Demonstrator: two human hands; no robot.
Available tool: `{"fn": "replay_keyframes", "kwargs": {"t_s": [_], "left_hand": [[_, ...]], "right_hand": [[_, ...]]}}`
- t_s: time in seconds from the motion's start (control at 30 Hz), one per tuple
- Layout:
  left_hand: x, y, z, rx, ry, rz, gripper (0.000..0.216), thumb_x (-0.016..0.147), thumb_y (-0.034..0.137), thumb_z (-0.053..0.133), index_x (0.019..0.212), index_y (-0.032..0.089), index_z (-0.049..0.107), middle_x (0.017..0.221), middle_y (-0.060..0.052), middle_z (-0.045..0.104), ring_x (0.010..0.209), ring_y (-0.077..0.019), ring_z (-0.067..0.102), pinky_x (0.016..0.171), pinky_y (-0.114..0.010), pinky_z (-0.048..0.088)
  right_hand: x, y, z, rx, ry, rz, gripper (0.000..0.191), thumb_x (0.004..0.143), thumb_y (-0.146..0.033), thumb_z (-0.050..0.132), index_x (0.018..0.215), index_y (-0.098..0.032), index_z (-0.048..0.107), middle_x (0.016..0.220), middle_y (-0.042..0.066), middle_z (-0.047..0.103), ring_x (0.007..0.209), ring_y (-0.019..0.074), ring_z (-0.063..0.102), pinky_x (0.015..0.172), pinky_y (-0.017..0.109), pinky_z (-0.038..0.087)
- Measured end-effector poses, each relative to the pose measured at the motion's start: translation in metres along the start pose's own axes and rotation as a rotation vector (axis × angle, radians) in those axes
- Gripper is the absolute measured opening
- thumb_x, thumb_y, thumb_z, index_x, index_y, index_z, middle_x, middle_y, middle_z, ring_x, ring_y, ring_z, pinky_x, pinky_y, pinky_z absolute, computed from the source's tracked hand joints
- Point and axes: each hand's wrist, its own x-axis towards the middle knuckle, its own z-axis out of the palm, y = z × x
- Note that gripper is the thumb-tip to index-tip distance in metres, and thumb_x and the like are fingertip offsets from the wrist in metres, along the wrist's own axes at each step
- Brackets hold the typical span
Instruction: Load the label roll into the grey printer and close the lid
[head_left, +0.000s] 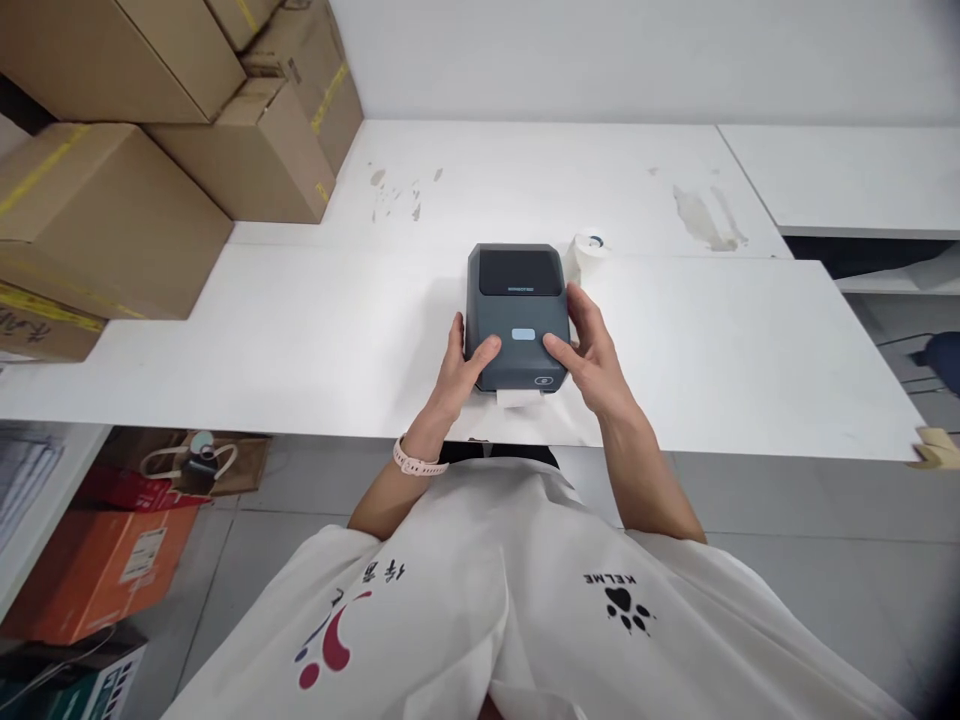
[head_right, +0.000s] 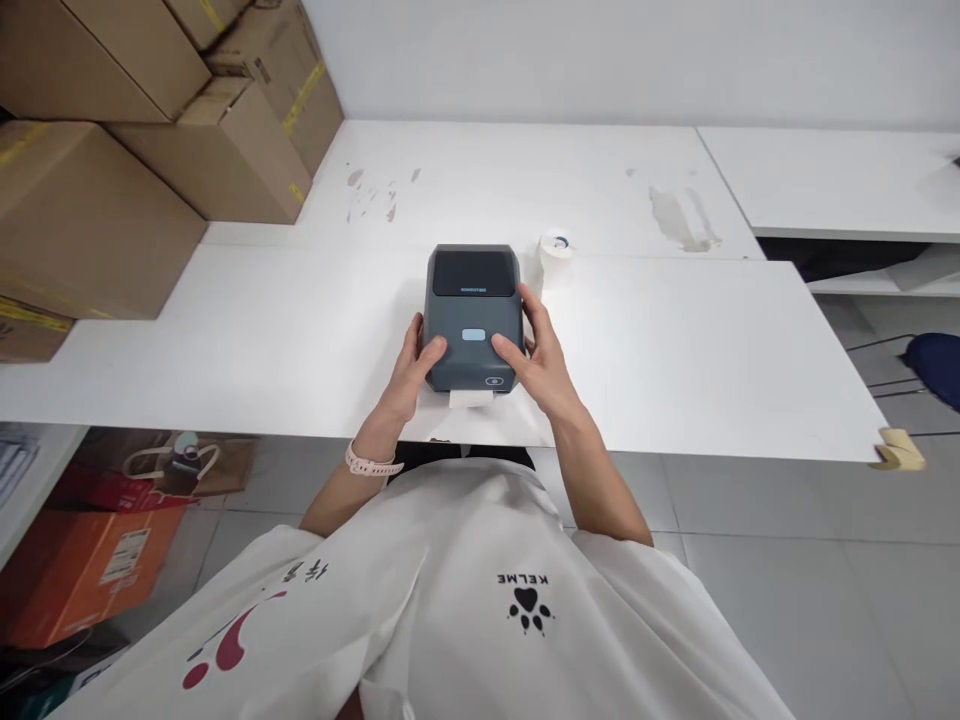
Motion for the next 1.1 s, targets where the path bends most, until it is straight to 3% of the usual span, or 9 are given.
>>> {"fn": "replay_keyframes", "kwargs": {"t_s": [0.17, 0.4, 0.47, 0.53, 0.6, 0.67, 0.73, 0.8, 1.1], "left_hand": [[0.004, -0.007, -0.003, -0.003, -0.056, 0.02, 0.093, 0.083, 0.054, 0.075, 0.161, 0.028, 0.032, 0.17, -0.009, 0.037, 0.157, -0.0333, 0.036, 0.128, -0.05, 0.037], [0.01, -0.009, -0.001, 0.01, -0.048, 0.149, 0.079, 0.078, 0.058, 0.078, 0.145, 0.024, 0.05, 0.153, -0.013, 0.056, 0.144, -0.0348, 0.052, 0.118, -0.049, 0.046], [-0.001, -0.016, 0.0, 0.065, 0.044, 0.182, 0.074, 0.08, 0.058, 0.076, 0.142, 0.026, 0.051, 0.154, -0.012, 0.054, 0.143, -0.0321, 0.051, 0.115, -0.047, 0.047], [-0.021, -0.027, 0.002, 0.173, 0.255, 0.23, 0.063, 0.082, 0.057, 0.075, 0.133, 0.027, 0.056, 0.147, -0.011, 0.057, 0.135, -0.0271, 0.055, 0.108, -0.042, 0.05], [-0.043, -0.039, 0.005, 0.265, 0.483, 0.254, 0.041, 0.083, 0.056, 0.073, 0.105, 0.023, 0.065, 0.111, -0.007, 0.069, 0.103, -0.0202, 0.064, 0.091, -0.036, 0.053], [-0.06, -0.047, 0.009, 0.226, 0.328, 0.141, 0.041, 0.089, 0.058, 0.064, 0.074, 0.02, 0.063, 0.077, -0.003, 0.065, 0.073, -0.0144, 0.058, 0.072, -0.031, 0.051], [-0.064, -0.049, 0.015, 0.11, 0.096, -0.004, 0.049, 0.089, 0.06, 0.062, 0.063, 0.019, 0.062, 0.066, -0.002, 0.063, 0.059, -0.0114, 0.052, 0.059, -0.029, 0.044], [-0.06, -0.045, 0.02, 0.003, -0.025, -0.111, 0.047, 0.085, 0.057, 0.067, 0.059, 0.018, 0.063, 0.062, -0.002, 0.064, 0.053, -0.0092, 0.048, 0.052, -0.027, 0.038], [-0.048, -0.046, 0.013, 0.098, -0.059, -0.045, 0.046, 0.085, 0.053, 0.07, 0.056, 0.019, 0.063, 0.058, 0.0, 0.063, 0.051, -0.0077, 0.046, 0.052, -0.025, 0.037]], "right_hand": [[-0.003, 0.008, 0.007, 0.204, -0.005, 0.299, 0.101, 0.08, -0.062, 0.076, 0.164, -0.041, 0.023, 0.172, -0.001, 0.032, 0.159, 0.0286, 0.03, 0.13, 0.052, 0.033], [-0.003, 0.008, 0.013, 0.312, 0.01, 0.33, 0.098, 0.077, -0.056, 0.078, 0.161, -0.038, 0.03, 0.166, -0.001, 0.041, 0.155, 0.0294, 0.038, 0.13, 0.051, 0.035], [-0.002, 0.008, 0.014, 0.33, 0.013, 0.326, 0.099, 0.076, -0.055, 0.078, 0.161, -0.037, 0.031, 0.166, -0.001, 0.042, 0.155, 0.0299, 0.039, 0.13, 0.051, 0.035], [-0.002, 0.008, 0.014, 0.34, 0.02, 0.326, 0.1, 0.076, -0.055, 0.078, 0.161, -0.037, 0.031, 0.166, 0.0, 0.041, 0.154, 0.0295, 0.04, 0.129, 0.051, 0.036], [-0.003, 0.01, 0.016, 0.34, 0.03, 0.326, 0.1, 0.076, -0.056, 0.078, 0.161, -0.035, 0.03, 0.168, 0.001, 0.04, 0.154, 0.029, 0.04, 0.129, 0.05, 0.036], [-0.004, 0.012, 0.017, 0.325, 0.034, 0.31, 0.099, 0.077, -0.056, 0.076, 0.161, -0.035, 0.03, 0.168, 0.001, 0.038, 0.154, 0.0289, 0.04, 0.129, 0.049, 0.036], [-0.004, 0.015, 0.017, 0.305, 0.032, 0.288, 0.1, 0.077, -0.056, 0.074, 0.162, -0.033, 0.026, 0.169, 0.003, 0.037, 0.153, 0.0287, 0.04, 0.129, 0.049, 0.036], [-0.003, 0.017, 0.017, 0.284, 0.039, 0.286, 0.105, 0.077, -0.056, 0.072, 0.165, -0.031, 0.019, 0.169, 0.005, 0.037, 0.152, 0.0284, 0.042, 0.128, 0.049, 0.037], [0.022, 0.01, 0.017, 0.033, 0.04, 0.158, 0.118, 0.076, -0.052, 0.079, 0.168, -0.035, 0.008, 0.169, 0.007, 0.033, 0.151, 0.0296, 0.042, 0.126, 0.05, 0.039]]}}
